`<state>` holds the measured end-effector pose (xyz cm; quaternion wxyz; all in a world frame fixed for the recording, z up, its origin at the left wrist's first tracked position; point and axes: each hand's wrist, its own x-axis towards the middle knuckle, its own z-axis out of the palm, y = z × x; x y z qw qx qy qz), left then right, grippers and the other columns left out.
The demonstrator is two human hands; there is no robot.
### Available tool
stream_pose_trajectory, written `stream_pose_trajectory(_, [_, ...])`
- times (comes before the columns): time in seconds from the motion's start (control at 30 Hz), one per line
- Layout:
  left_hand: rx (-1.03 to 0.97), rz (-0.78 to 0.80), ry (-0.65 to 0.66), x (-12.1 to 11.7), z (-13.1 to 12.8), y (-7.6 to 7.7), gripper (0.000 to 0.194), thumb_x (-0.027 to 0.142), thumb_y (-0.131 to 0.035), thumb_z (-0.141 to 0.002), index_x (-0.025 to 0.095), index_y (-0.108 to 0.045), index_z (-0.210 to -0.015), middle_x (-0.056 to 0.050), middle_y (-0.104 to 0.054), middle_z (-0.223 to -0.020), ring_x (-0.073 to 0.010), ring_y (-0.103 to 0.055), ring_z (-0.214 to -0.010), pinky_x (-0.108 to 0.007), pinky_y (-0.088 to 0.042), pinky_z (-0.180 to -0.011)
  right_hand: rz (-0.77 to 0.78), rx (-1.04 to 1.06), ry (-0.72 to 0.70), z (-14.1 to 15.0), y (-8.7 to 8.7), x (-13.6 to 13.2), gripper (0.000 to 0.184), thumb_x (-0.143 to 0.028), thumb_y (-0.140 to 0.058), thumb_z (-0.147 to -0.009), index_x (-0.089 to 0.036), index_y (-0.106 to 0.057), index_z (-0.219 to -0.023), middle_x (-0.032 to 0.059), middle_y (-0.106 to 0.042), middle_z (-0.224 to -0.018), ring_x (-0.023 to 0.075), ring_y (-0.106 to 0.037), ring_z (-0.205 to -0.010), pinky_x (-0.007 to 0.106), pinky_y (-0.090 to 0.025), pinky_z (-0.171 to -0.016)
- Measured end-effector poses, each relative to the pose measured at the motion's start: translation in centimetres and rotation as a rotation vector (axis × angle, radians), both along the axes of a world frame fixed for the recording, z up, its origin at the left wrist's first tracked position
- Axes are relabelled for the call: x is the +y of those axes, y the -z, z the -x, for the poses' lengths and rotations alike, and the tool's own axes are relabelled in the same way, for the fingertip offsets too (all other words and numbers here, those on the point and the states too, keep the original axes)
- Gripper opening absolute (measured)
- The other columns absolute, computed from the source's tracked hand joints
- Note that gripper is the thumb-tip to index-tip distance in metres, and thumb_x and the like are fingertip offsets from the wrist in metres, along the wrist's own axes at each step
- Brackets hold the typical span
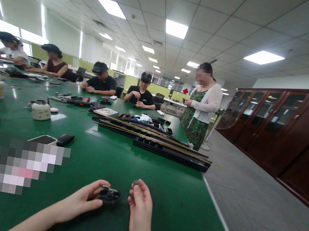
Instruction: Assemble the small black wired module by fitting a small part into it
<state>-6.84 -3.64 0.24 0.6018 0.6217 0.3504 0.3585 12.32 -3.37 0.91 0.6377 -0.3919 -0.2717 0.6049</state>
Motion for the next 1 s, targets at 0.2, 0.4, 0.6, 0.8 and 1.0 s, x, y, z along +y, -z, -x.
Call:
stream_pose_trajectory(0.2, [0.007, 0.004, -0.003, -0.1, -0.1, -0.2, 0.039, 0.026, -0.055, -0.073, 0.02, -0.036, -0.107, -0.003, -0.057, -0.095, -0.0137, -0.05, -0.083, -0.026, -0.033, -0.07, -0.165, -0.354, -0.016, 0.3, 0.4, -0.1, 0.034, -0.036, -0.068, -0.064, -0.018, -0.06, -0.092, 0.0062, -0.066, -0.091, 0.0196, -0.06, -0.086, 0.032, -0.046, -0.077])
stream_pose_trajectory(0.4, [-0.009, -0.015, 0.006, -0.1, 0.0, 0.1, 0.039, 0.025, -0.055, -0.073, 0.02, -0.037, -0.107, -0.002, -0.056, -0.093, -0.0138, -0.05, -0.082, -0.026, -0.033, -0.069, -0.324, -0.775, -0.08, 0.7, 0.0, -0.9, 0.025, -0.03, -0.061, -0.069, -0.02, -0.062, -0.093, 0.007, -0.065, -0.095, 0.0227, -0.058, -0.09, 0.037, -0.043, -0.082])
stream_pose_trajectory(0.6, [0.016, -0.023, -0.02, 0.0, -0.1, 0.1, 0.038, 0.023, -0.056, -0.071, 0.019, -0.039, -0.106, 0.0, -0.054, -0.085, -0.0123, -0.048, -0.077, -0.026, -0.033, -0.068, -0.483, -1.133, -0.191, 1.2, -1.0, -1.9, 0.019, -0.019, -0.058, -0.07, -0.024, -0.063, -0.087, 0.005, -0.061, -0.099, 0.0216, -0.053, -0.098, 0.036, -0.039, -0.087])
stream_pose_trajectory(0.8, [0.038, -0.029, -0.036, 0.1, -0.1, 0.0, 0.037, 0.024, -0.057, -0.07, 0.019, -0.042, -0.103, 0.001, -0.051, -0.079, -0.0119, -0.047, -0.073, -0.026, -0.033, -0.067, -0.493, -1.171, -0.261, 1.2, -0.8, -1.7, 0.02, -0.02, -0.06, -0.067, -0.028, -0.065, -0.084, 0.0022, -0.062, -0.098, 0.0229, -0.053, -0.098, 0.036, -0.038, -0.086])
stream_pose_trajectory(1.0, [0.045, -0.046, -0.037, 0.1, 0.0, 0.2, 0.039, 0.029, -0.056, -0.071, 0.02, -0.041, -0.105, 0.0, -0.054, -0.082, -0.0146, -0.05, -0.078, -0.027, -0.034, -0.069, -0.446, -0.965, -0.271, 1.3, -0.5, -1.7, 0.026, -0.016, -0.06, -0.064, -0.028, -0.065, -0.087, 0.0024, -0.061, -0.099, 0.0228, -0.054, -0.097, 0.035, -0.038, -0.087])
